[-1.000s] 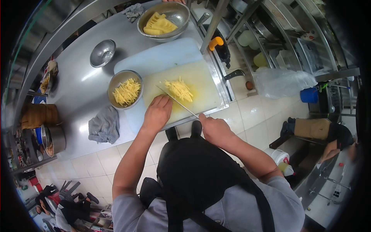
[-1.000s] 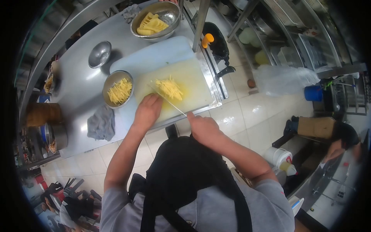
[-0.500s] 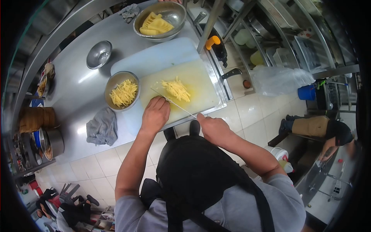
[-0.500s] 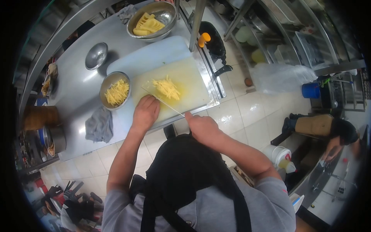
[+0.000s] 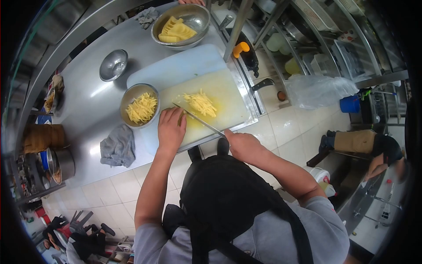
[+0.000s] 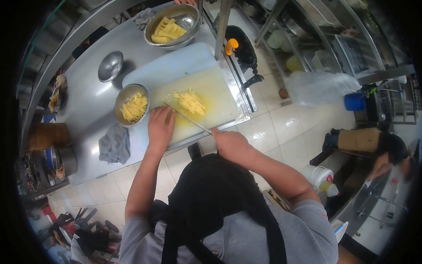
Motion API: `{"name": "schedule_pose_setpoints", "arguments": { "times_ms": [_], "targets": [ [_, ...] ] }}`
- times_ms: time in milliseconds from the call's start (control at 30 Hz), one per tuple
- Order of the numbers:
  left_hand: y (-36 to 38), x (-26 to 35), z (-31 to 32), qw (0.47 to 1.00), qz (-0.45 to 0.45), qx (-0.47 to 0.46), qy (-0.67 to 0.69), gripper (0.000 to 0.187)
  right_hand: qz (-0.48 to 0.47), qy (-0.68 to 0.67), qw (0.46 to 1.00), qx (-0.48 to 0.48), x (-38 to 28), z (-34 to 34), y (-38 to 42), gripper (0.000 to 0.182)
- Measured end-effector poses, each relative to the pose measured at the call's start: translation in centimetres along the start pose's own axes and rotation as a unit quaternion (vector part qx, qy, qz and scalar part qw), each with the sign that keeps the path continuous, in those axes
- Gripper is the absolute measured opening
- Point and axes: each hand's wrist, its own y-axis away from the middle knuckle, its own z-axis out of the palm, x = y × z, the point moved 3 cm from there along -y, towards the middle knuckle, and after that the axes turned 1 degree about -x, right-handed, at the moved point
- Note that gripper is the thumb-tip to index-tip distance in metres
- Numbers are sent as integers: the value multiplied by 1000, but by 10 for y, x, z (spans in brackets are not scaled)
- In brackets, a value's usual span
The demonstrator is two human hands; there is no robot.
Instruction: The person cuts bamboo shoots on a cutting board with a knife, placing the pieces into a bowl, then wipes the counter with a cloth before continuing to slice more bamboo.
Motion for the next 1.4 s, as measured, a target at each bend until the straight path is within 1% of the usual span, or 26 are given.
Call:
{"name": "schedule_pose_setpoints", "arguments": {
  "times_ms": [67, 133, 200, 233, 267, 300, 367, 500, 567, 800, 933, 1067, 1400],
  "targets": [
    [-2, -5, 5, 1000, 22, -4, 15, 20, 4, -18, 1000, -6, -1, -2, 1, 41],
    [-2, -7, 12, 999, 10, -13, 30, 20, 8, -36, 999, -11, 1, -1, -1, 37],
    [-3, -8, 15, 999, -1, -25, 45, 20, 2, -84, 996, -22, 5, 5, -2, 47],
    [-3, -7, 17, 998, 18, -29, 44, 19, 3, -85, 996, -21, 6, 7, -2, 47],
    [-3, -6, 18, 998, 36, -33, 44, 17, 14, -79, 997, -15, 3, 4, 0, 46],
    [-4, -7, 18, 998, 37, -34, 45, 17, 24, -73, 997, -11, 2, 2, 1, 46],
    [-8, -7, 16, 992, 94, -65, 50, 17, 21, -52, 998, 2, 5, 1, 2, 45],
    [-22, -8, 8, 990, 102, -93, 20, 19, -4, 13, 999, 36, 9, 5, 2, 42],
    [-27, -6, 6, 983, 147, -109, -13, 18, -8, 17, 999, 43, 7, 5, 3, 41],
    [-14, 0, 6, 980, 151, -126, 7, 16, -11, 35, 998, 53, 1, 2, 7, 36],
    [-14, 1, 6, 978, 176, -116, -7, 15, -18, 27, 998, 59, -2, -3, 8, 35],
    [-13, 2, 7, 976, 190, -106, -15, 13, -31, 45, 995, 78, -1, -2, 6, 31],
    [-10, -1, 7, 975, 187, -116, -16, 16, -31, 52, 996, 70, -3, -2, 5, 28]
  ]
}}
